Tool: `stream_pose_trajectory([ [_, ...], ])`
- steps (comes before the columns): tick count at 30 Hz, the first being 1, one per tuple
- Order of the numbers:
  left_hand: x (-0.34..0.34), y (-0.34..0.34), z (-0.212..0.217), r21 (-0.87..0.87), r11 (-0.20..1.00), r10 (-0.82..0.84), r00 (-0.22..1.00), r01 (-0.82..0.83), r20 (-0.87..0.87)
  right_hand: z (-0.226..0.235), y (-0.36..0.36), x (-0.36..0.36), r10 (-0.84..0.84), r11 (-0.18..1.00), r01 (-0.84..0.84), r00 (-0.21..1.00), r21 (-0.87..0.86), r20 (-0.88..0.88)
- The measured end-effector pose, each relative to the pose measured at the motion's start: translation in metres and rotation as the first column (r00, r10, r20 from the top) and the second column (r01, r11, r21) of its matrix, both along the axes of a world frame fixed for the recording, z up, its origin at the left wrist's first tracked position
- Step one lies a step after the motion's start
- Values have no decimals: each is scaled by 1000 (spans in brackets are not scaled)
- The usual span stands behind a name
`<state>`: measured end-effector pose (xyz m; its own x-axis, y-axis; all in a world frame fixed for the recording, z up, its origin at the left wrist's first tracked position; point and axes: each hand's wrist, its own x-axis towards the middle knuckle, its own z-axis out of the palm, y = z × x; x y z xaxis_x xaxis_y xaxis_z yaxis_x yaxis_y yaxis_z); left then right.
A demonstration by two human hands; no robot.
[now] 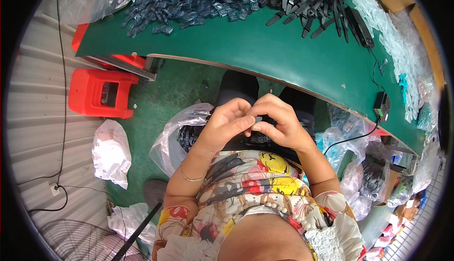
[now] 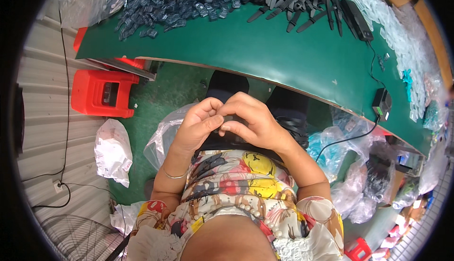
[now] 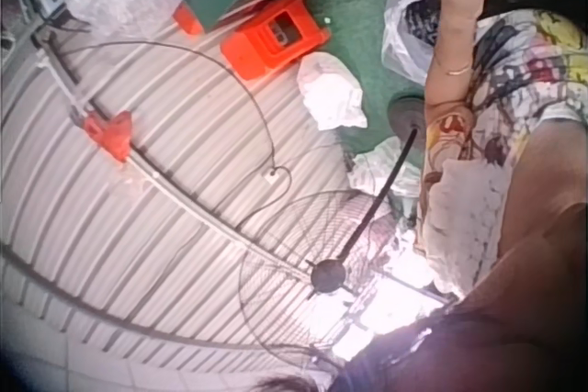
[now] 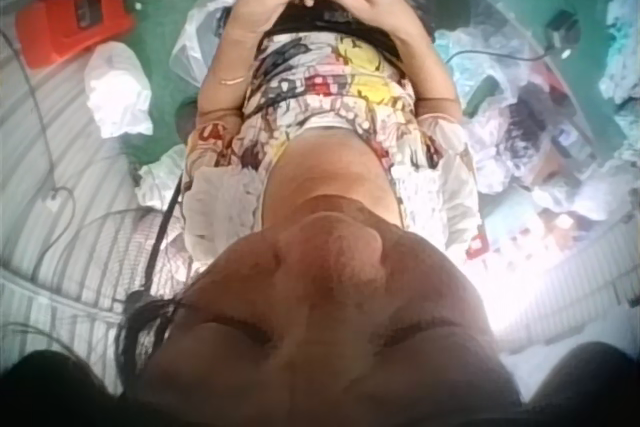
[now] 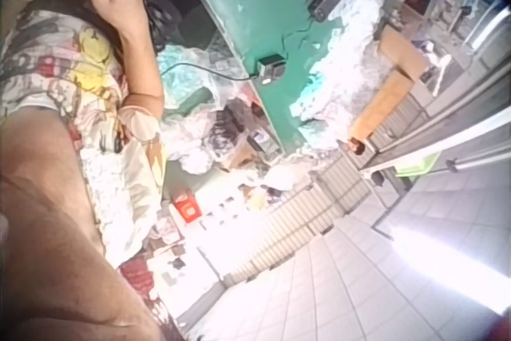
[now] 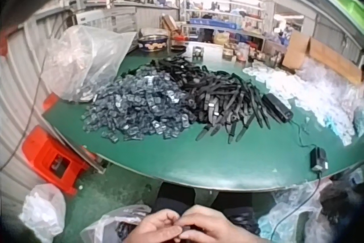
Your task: The person assembles plastic buckles and black straps by hand at a factory workbench.
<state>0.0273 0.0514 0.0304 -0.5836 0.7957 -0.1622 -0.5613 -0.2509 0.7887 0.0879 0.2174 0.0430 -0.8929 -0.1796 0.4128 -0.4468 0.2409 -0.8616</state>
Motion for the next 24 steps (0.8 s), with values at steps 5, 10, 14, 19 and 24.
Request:
stream_pose_trajectory([
  [5,0,1,-1,-120,993,-4,990,-12,-138,4,6,10,-311,948,308,950,81,32],
  [10,5,6,-4,-154,981,27,871,-118,-490,8,8,17,-87,990,119,932,-73,351],
  [14,4,6,3,-235,971,-166,812,36,-560,1,7,24,30,969,89,883,-231,468],
  [19,10,-1,5,-45,974,-224,925,221,-308,-1,-5,33,156,870,31,929,-491,335],
  [24,14,-4,-5,220,946,-238,971,238,-26,-4,-14,33,232,693,-2,948,-721,220],
])
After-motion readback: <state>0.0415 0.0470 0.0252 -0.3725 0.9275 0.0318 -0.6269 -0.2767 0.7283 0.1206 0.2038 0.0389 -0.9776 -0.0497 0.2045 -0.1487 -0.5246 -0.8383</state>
